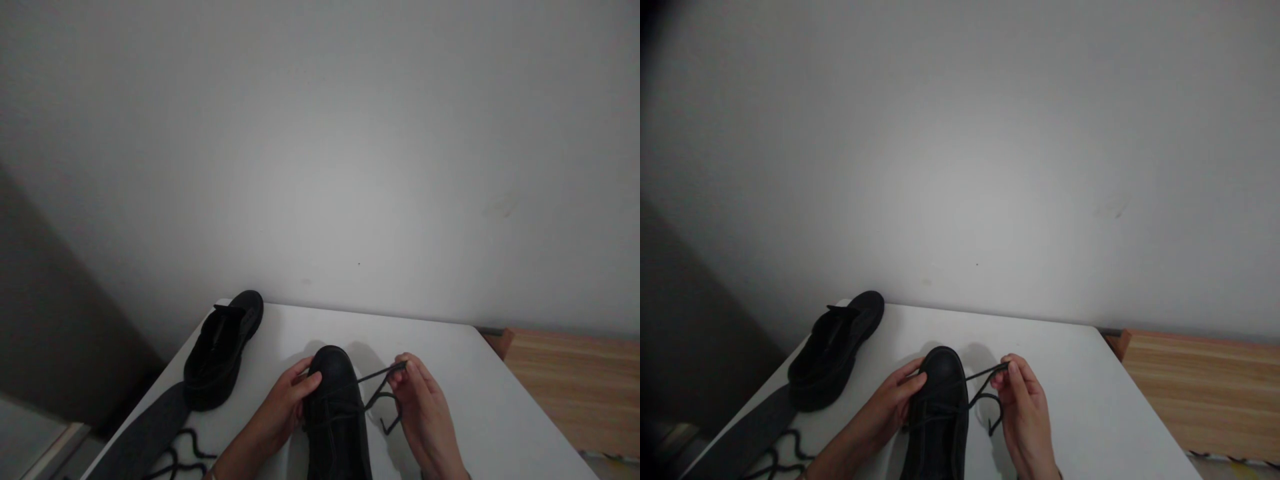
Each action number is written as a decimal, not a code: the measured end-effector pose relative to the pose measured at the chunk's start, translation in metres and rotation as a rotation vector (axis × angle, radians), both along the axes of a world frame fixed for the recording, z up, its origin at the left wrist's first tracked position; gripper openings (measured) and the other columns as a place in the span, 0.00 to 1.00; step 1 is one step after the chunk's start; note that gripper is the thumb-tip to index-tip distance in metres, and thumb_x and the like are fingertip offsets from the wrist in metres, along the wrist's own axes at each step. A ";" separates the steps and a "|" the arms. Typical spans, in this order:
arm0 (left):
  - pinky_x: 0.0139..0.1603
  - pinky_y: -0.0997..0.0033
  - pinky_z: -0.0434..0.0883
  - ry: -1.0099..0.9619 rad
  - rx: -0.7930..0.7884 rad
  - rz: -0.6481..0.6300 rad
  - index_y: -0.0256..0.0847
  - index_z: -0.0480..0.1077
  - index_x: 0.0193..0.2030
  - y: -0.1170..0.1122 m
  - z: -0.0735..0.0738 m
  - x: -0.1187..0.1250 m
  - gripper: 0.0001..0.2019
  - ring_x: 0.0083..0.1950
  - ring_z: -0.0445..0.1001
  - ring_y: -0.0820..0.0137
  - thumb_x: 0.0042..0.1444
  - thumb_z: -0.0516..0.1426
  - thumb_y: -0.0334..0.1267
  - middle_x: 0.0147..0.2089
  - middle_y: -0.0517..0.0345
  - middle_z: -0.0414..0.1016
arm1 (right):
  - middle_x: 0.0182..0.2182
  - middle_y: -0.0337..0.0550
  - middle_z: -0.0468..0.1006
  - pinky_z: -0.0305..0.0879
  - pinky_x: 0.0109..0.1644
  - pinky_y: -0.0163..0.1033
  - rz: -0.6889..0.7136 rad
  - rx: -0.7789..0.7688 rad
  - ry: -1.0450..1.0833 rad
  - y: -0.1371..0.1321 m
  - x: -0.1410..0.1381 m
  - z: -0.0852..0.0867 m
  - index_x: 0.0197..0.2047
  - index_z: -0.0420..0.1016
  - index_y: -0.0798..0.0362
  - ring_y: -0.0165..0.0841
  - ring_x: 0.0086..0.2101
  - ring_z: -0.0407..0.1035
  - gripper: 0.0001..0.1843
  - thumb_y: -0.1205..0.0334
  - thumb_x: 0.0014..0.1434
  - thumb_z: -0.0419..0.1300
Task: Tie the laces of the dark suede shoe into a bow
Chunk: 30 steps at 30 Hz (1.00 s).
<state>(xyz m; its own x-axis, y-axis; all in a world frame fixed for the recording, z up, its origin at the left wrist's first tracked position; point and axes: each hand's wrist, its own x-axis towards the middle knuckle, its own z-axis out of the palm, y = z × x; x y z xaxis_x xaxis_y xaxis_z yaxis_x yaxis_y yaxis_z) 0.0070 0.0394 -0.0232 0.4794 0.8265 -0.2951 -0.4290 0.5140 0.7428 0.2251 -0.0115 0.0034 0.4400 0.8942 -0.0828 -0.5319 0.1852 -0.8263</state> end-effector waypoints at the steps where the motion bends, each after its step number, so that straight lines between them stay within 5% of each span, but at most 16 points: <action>1: 0.51 0.61 0.73 0.002 0.003 -0.002 0.39 0.76 0.55 0.000 0.001 0.000 0.25 0.49 0.82 0.55 0.50 0.71 0.41 0.47 0.47 0.85 | 0.29 0.34 0.76 0.71 0.34 0.25 -0.032 0.013 0.026 0.001 0.003 0.000 0.35 0.82 0.50 0.25 0.28 0.69 0.17 0.51 0.46 0.77; 12: 0.58 0.59 0.71 -0.052 0.007 0.006 0.39 0.77 0.52 0.002 -0.005 -0.002 0.21 0.54 0.80 0.56 0.51 0.70 0.38 0.48 0.49 0.85 | 0.34 0.32 0.78 0.74 0.45 0.26 -0.174 0.016 0.049 0.005 0.023 -0.006 0.35 0.81 0.48 0.25 0.34 0.72 0.17 0.52 0.44 0.78; 17: 0.54 0.61 0.72 -0.044 -0.006 0.016 0.39 0.77 0.52 0.002 -0.005 -0.001 0.22 0.52 0.81 0.55 0.49 0.71 0.39 0.47 0.48 0.85 | 0.36 0.36 0.79 0.75 0.46 0.36 -0.163 -0.018 -0.008 0.007 0.021 -0.012 0.37 0.80 0.49 0.31 0.36 0.74 0.19 0.52 0.45 0.77; 22: 0.52 0.64 0.71 -0.043 -0.025 0.026 0.40 0.78 0.50 0.003 -0.003 0.000 0.24 0.52 0.80 0.56 0.45 0.73 0.39 0.46 0.49 0.85 | 0.32 0.34 0.76 0.67 0.38 0.36 -0.199 -0.041 -0.475 0.002 0.018 -0.012 0.42 0.75 0.48 0.30 0.31 0.69 0.20 0.47 0.51 0.72; 24: 0.54 0.64 0.70 -0.041 -0.024 0.031 0.40 0.79 0.50 0.003 -0.004 0.000 0.23 0.52 0.80 0.57 0.46 0.73 0.39 0.46 0.50 0.85 | 0.27 0.33 0.71 0.63 0.34 0.34 -0.115 0.001 -0.622 -0.002 0.016 -0.008 0.36 0.73 0.49 0.30 0.28 0.64 0.16 0.46 0.56 0.68; 28: 0.52 0.63 0.71 -0.045 -0.008 0.025 0.39 0.79 0.49 0.003 -0.008 -0.001 0.21 0.50 0.81 0.56 0.48 0.72 0.40 0.46 0.48 0.85 | 0.26 0.36 0.69 0.61 0.34 0.37 0.382 0.058 -0.956 -0.009 0.008 0.000 0.30 0.70 0.51 0.33 0.29 0.63 0.17 0.48 0.64 0.60; 30: 0.51 0.63 0.72 -0.048 0.002 0.017 0.39 0.79 0.50 0.004 -0.009 -0.001 0.21 0.51 0.80 0.55 0.49 0.71 0.40 0.46 0.48 0.85 | 0.27 0.38 0.70 0.61 0.36 0.39 0.512 0.048 -1.052 -0.010 0.005 0.001 0.30 0.69 0.51 0.34 0.31 0.64 0.16 0.49 0.63 0.62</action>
